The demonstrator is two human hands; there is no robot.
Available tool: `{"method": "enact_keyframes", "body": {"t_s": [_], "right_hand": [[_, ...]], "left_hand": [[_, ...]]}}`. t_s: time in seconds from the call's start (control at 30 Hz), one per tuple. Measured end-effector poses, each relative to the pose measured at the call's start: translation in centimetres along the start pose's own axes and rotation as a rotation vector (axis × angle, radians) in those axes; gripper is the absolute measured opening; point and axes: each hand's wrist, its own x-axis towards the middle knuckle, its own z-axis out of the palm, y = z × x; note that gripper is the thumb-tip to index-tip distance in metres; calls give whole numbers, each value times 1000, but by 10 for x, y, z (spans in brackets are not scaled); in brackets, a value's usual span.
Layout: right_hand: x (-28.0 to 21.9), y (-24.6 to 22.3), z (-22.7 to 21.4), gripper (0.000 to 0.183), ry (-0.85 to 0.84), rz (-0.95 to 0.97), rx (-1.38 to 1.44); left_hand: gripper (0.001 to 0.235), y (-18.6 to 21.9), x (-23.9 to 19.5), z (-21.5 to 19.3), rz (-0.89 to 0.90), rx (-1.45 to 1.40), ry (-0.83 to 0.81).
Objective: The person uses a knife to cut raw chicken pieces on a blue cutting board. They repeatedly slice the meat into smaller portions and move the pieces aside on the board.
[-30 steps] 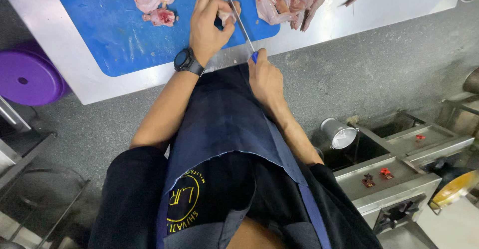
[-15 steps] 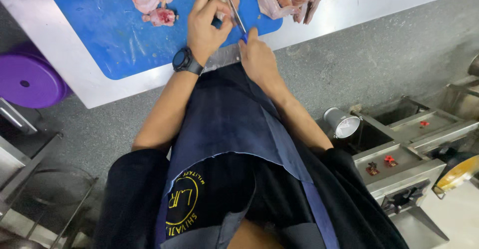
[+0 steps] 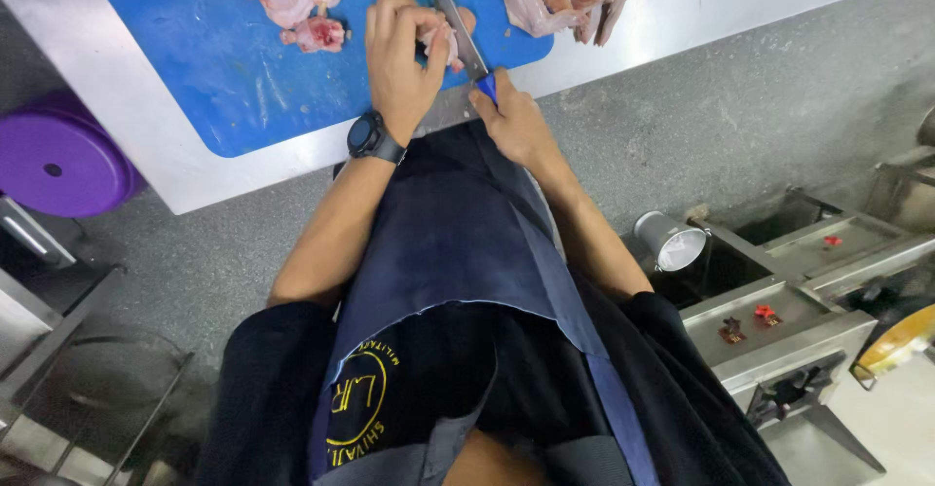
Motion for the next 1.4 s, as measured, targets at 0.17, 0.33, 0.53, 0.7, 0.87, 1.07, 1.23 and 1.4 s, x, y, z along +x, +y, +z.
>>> {"method": "enact_keyframes", "body": {"t_s": [0.17,0.33,0.53,0.7,0.87,1.07,1.23,1.4], "right_hand": [[-21,6,-8,38,-91,56,211],[-28,9,-25,30,117,-195,-94],[-32,2,-13,32,212,-79,-31],[-45,-7,0,33,121,-58,-41],[-47,-12,3,31,106,-13,-19],[-51,-9,-14,31,171,23,44],[-58,-13,-23,31,188,-38,-26],[-53,-16,-24,28,151,-109,-154]], "left_hand": [[29,10,-14,-7,-34,-3,-12],[29,8,-8,-6,-126,-65,-30],[26,6,-7,-8,-153,-108,-54],[30,5,-7,-6,-80,-13,-45],[30,4,-8,-12,-104,29,-37],[35,12,-3,0,-61,177,-6],[30,7,3,-12,-24,61,-292],[31,2,2,-29,34,-121,-229]]}}
